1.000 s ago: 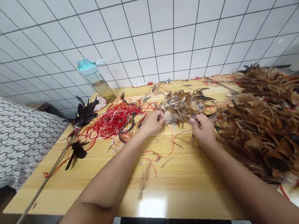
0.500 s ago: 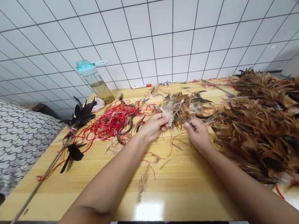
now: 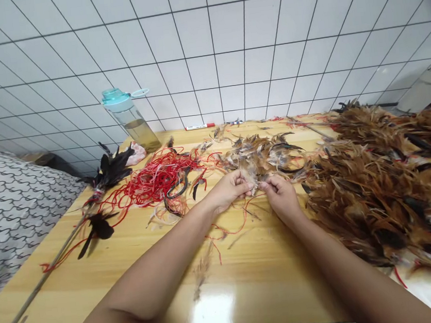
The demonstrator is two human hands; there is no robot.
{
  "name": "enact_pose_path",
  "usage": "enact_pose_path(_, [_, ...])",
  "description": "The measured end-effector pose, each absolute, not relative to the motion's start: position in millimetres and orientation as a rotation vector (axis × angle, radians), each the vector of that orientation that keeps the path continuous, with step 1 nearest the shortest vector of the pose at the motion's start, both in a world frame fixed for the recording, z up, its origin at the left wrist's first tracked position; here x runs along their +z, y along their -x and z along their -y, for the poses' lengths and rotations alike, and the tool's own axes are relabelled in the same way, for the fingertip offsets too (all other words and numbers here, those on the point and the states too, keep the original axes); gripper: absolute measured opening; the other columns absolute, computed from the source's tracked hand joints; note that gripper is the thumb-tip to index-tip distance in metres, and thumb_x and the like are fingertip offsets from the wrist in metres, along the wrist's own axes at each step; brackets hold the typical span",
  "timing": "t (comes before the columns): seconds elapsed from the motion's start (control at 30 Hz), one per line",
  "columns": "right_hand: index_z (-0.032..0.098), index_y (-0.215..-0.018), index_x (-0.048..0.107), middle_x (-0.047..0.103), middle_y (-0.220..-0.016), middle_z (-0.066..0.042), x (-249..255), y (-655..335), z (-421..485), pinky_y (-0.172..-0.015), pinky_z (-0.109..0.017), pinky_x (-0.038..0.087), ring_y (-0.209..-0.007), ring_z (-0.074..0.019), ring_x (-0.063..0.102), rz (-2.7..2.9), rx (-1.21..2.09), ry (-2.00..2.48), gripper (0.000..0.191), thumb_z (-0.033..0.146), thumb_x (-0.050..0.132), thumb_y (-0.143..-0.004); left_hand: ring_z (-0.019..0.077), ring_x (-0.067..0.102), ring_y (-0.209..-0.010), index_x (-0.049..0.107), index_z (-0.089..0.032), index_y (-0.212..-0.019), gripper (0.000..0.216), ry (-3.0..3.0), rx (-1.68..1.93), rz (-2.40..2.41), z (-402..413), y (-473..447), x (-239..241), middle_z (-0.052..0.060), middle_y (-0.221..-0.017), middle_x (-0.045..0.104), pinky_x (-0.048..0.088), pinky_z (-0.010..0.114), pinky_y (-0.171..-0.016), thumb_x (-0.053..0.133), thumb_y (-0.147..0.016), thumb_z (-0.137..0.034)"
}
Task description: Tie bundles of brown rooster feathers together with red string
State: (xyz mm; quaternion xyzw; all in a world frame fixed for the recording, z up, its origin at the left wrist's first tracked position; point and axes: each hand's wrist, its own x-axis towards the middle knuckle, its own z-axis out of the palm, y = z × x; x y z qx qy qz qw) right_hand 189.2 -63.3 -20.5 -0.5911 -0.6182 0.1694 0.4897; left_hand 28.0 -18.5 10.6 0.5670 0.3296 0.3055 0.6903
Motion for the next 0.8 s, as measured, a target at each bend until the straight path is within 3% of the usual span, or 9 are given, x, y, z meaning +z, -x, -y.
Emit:
enact_pose_path(0.53, [0.02,-0.059,0.054,0.051,-0.06,0.0,-18.9,-190.4,62.8,-0.059,-0.028,0.037,-0.059,-0.0147,0.046,1.483,0.426,1.404,0.023,0.032,0.051,-0.079,0.0091,0.054,-0.051,0.053,-0.016,-0.082,0.018,-1.695,0.681,-1.027,-7.0,-5.7,0.7,-0.003,-0.059,0.057,0.038,0.02,-0.051,0.064,-0.072,-0.024])
enact_pose_path(0.8, [0.02,-0.059,0.056,0.05,-0.058,0.001,-16.8,-193.5,61.9,-0.057,-0.027,0.036,-0.057,-0.0139,0.045,1.476,0.446,1.407,0.023,0.032,0.052,-0.078,0.0115,0.058,-0.058,0.06,-0.018,-0.084,0.012,-1.979,0.598,-1.209,-21.7,13.3,4.3,0.0,-0.071,0.064,0.041,0.023,-0.058,0.055,-0.073,-0.019])
